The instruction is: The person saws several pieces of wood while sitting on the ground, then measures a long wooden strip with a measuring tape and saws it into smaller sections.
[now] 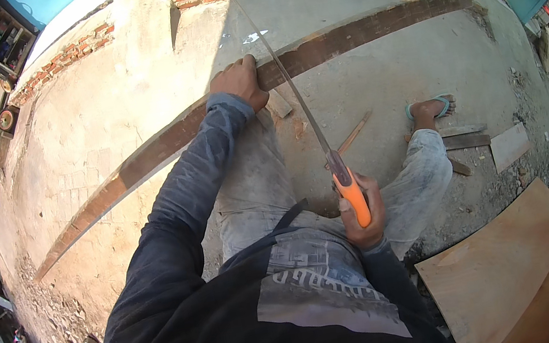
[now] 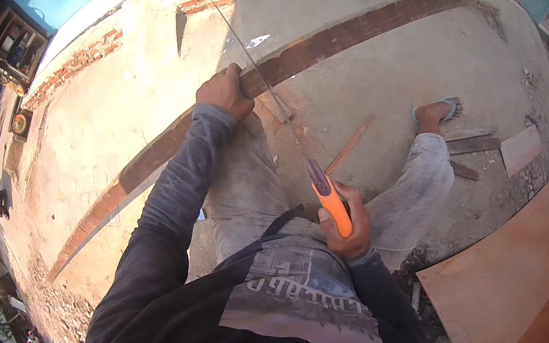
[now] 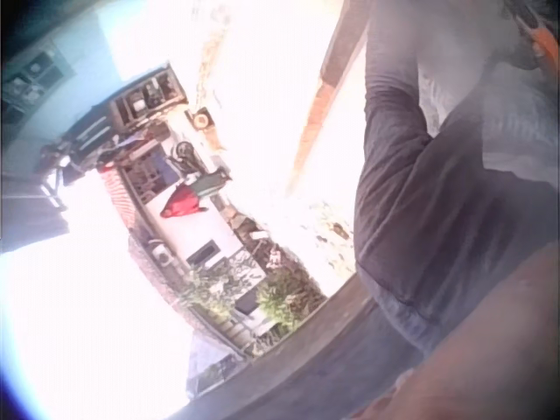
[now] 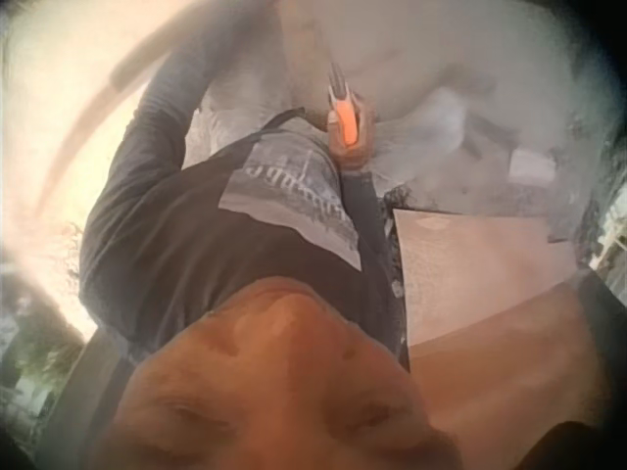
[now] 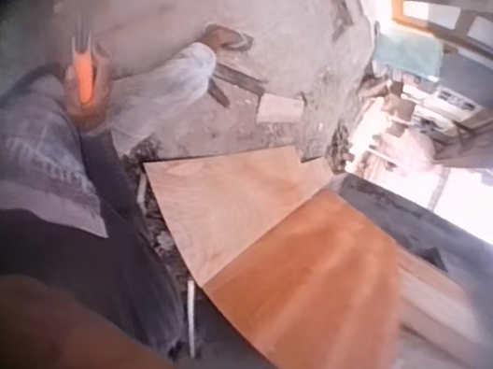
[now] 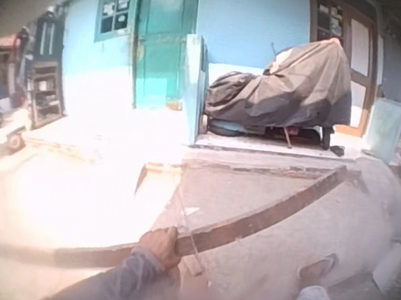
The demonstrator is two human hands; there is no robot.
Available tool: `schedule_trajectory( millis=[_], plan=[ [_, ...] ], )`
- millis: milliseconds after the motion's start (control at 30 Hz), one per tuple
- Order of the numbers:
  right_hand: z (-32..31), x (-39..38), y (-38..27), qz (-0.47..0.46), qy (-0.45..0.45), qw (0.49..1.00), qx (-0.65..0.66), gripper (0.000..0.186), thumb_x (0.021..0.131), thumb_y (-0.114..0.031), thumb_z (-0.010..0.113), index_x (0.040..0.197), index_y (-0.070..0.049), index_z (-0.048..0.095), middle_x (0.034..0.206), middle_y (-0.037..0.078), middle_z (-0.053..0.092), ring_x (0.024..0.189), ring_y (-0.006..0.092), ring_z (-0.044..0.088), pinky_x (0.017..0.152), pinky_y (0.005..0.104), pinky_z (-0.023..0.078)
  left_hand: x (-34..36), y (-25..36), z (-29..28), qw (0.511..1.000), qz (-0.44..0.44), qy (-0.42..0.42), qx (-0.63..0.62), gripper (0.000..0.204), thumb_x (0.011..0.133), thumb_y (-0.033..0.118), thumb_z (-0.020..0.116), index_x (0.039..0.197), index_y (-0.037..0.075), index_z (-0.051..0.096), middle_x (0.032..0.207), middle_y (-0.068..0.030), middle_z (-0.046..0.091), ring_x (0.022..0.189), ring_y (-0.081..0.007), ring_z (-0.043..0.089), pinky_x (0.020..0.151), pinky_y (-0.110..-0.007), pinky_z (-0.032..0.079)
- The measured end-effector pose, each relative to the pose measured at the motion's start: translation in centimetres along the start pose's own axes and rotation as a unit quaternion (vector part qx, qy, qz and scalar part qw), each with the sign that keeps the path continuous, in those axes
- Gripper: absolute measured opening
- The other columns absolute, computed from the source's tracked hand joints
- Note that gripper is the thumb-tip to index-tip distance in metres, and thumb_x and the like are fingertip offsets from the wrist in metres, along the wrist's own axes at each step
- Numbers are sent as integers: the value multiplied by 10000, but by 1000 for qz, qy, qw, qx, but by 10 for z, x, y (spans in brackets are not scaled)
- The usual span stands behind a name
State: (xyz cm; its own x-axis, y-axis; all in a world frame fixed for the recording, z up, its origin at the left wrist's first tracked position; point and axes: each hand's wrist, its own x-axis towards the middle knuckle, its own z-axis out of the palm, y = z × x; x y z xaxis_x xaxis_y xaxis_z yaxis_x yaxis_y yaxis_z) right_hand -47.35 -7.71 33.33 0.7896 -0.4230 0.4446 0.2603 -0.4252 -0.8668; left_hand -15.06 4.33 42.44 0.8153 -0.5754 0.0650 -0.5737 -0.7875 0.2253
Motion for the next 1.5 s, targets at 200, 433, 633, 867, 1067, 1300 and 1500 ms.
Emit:
schedule_trajectory(
  millis=[200, 433, 633, 867, 1067, 1300, 1500],
  plan=[
    [20, 77, -32, 17, -11, 1000, 9, 476, 960, -151, 699, 1364, 39, 535, 1199, 233, 726, 1066, 282, 744, 928, 363, 572, 1, 3, 8, 1000, 12, 3, 7, 545, 747, 273, 765, 1208, 46, 584, 1099, -197, 734, 1057, -415, 709, 900, -509, 569],
    [15, 11, -11, -39, -8, 998, -50, 488, 960, -165, 699, 1365, 39, 521, 1235, 260, 706, 1106, 305, 733, 938, 389, 569, 15, -14, -4, 1000, -6, -29, 2, 578, 749, 302, 777, 1226, 42, 580, 1102, -204, 733, 1053, -417, 708, 899, -502, 565],
    [13, 40, -7, -16, -5, 999, -49, 481, 958, -161, 706, 1343, 66, 527, 1201, 251, 701, 1088, 318, 722, 975, 419, 550, 2, -5, 6, 999, 30, 6, -7, 495, 756, 253, 744, 1158, 16, 582, 1084, -227, 715, 1057, -427, 700, 910, -509, 561],
    [18, 38, -14, -21, -16, 999, -29, 458, 957, -137, 695, 1338, 62, 536, 1136, 224, 736, 1058, 321, 738, 999, 415, 549, -1, -12, 7, 999, 27, 30, -20, 468, 745, 218, 734, 1128, -5, 582, 1117, -235, 699, 1100, -413, 692, 938, -492, 563],
    [29, 53, -46, -23, -13, 999, -40, 473, 977, -134, 691, 1379, 54, 529, 1200, 231, 723, 1058, 289, 736, 956, 382, 563, -6, -8, 14, 998, 41, 54, 11, 481, 749, 207, 745, 1151, 2, 581, 1195, -213, 686, 1161, -379, 673, 974, -462, 544],
    [46, 116, -38, -57, 32, 998, 11, 473, 978, -156, 742, 1362, 45, 554, 1190, 218, 725, 1010, 259, 744, 885, 360, 585, -15, -1, 19, 981, 83, 175, 28, 478, 719, 208, 792, 1115, 46, 578, 1091, -160, 674, 1057, -351, 677, 871, -466, 525],
    [41, 57, -65, -33, 119, 992, 30, 615, 989, -331, 733, 1410, 40, 482, 1089, 183, 712, 883, 207, 716, 792, 330, 586, -32, 8, 30, 981, 60, 178, 38, 484, 696, 228, 804, 1088, 62, 575, 1077, -131, 668, 1042, -315, 674, 845, -435, 503]
  ],
)
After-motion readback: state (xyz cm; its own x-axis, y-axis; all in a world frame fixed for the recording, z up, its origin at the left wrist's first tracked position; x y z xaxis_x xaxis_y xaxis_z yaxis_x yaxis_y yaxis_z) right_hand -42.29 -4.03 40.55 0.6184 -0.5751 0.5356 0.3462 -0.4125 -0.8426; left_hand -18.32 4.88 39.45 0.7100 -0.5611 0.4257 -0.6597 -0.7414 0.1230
